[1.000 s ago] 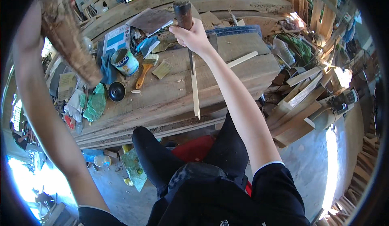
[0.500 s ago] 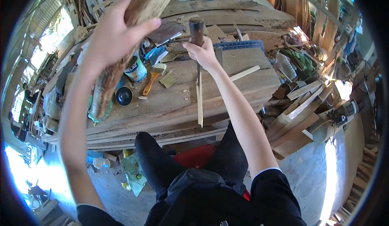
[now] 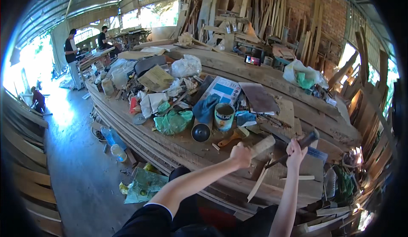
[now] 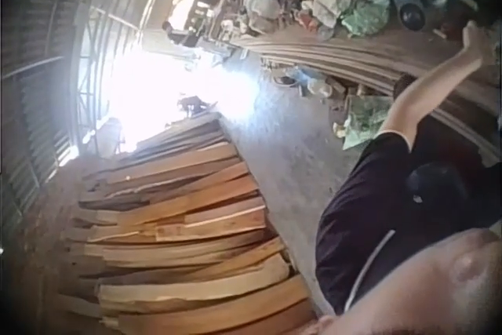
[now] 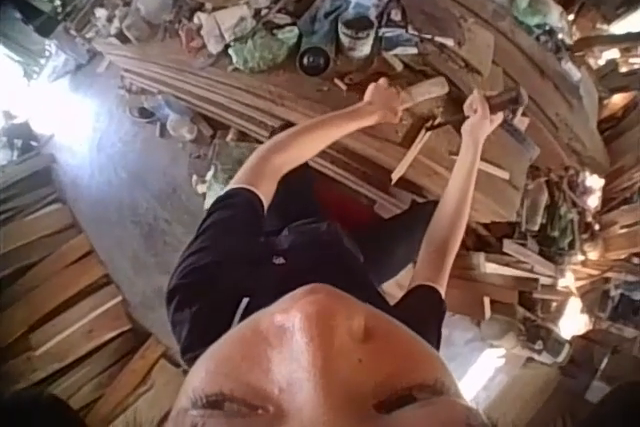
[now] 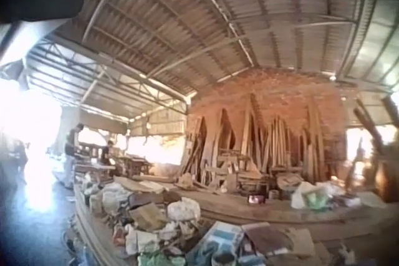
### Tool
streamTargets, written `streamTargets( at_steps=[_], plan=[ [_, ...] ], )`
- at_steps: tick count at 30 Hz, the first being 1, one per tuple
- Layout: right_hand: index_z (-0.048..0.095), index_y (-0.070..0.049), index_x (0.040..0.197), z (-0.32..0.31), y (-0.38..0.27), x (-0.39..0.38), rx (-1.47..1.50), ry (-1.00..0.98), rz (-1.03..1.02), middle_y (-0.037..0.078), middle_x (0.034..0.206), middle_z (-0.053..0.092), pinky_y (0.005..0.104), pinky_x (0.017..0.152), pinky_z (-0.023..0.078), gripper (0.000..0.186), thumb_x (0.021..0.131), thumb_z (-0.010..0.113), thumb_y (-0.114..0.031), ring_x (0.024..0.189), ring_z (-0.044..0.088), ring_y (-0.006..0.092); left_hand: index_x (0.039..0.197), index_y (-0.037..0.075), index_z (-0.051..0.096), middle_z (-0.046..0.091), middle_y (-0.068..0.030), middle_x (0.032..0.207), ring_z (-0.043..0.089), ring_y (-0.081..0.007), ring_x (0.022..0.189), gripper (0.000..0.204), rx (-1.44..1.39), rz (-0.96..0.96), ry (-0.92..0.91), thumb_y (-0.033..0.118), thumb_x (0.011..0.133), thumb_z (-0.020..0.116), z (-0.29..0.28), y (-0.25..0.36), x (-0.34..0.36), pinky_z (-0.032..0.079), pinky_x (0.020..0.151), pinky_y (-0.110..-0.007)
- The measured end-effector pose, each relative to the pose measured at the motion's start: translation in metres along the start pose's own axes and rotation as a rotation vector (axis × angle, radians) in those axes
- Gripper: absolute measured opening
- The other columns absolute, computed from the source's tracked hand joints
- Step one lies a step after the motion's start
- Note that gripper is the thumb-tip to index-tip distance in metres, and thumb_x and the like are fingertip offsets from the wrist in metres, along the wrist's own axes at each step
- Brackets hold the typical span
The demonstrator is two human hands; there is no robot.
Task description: Carving a small piece of wood using a chisel and a wooden mallet at a workbench.
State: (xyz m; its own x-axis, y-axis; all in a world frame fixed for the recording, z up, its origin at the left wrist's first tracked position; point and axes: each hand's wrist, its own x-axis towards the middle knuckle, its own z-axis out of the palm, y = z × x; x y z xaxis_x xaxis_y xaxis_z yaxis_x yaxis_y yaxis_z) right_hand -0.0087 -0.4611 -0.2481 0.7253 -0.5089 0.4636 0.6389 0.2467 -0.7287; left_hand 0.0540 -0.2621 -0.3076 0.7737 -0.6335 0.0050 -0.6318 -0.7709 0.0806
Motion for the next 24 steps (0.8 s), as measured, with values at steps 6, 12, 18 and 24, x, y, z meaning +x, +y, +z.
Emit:
streamTargets(
  at_steps=[6, 12, 18, 24],
  plan=[
    [0.047, -0.012, 0.092, -0.038, 0.003, -0.024, 0.136, 0.059, -0.041, -0.004, 0.059, 0.037, 0.0211, 0.037, 0.024, 0.021, 0.081, 0.058, 0.002, 0.045, 0.034, 0.0058, 0.106, 0.001, 0.055, 0.059, -0.0132, 0.093, 0.055, -0.0338, 0.093, 0.040, -0.270, 0.019, 0.779, 0.029, 0.077, 0.062, 0.015, 0.033, -0.065, 0.045, 0.077, -0.041],
    [0.042, -0.013, 0.080, -0.097, -0.008, -0.082, 0.198, -0.042, -0.213, -0.003, 0.060, 0.034, 0.0221, 0.049, 0.030, 0.012, 0.082, 0.053, -0.007, 0.049, 0.031, 0.0075, 0.113, 0.005, 0.050, 0.061, -0.0093, 0.075, 0.062, -0.0188, 0.067, 0.037, -1.439, 0.055, -0.300, 0.034, 0.091, 0.055, 0.105, 0.080, -0.148, 0.048, 0.059, -0.031],
    [0.055, -0.009, 0.076, -0.067, -0.019, -0.137, 0.052, 0.017, -0.330, 0.009, 0.058, 0.044, 0.0390, 0.060, 0.044, 0.009, 0.081, 0.057, -0.017, 0.055, 0.047, 0.0259, 0.095, 0.010, 0.057, 0.054, 0.0013, 0.066, 0.053, -0.0058, 0.053, 0.023, -1.924, -0.068, -0.356, 0.033, 0.092, 0.056, 0.133, 0.086, -0.120, 0.041, 0.045, -0.021],
    [0.042, -0.009, 0.069, -0.035, -0.011, -0.175, -0.037, 0.384, -0.356, 0.007, 0.063, 0.044, 0.0353, 0.066, 0.041, 0.018, 0.082, 0.054, -0.006, 0.065, 0.047, 0.0219, 0.093, 0.001, 0.060, 0.053, -0.0011, 0.065, 0.049, -0.0105, 0.060, 0.040, -1.545, -0.079, 0.117, 0.041, 0.092, 0.056, 0.111, 0.062, -0.131, 0.040, 0.054, -0.029]
  ],
)
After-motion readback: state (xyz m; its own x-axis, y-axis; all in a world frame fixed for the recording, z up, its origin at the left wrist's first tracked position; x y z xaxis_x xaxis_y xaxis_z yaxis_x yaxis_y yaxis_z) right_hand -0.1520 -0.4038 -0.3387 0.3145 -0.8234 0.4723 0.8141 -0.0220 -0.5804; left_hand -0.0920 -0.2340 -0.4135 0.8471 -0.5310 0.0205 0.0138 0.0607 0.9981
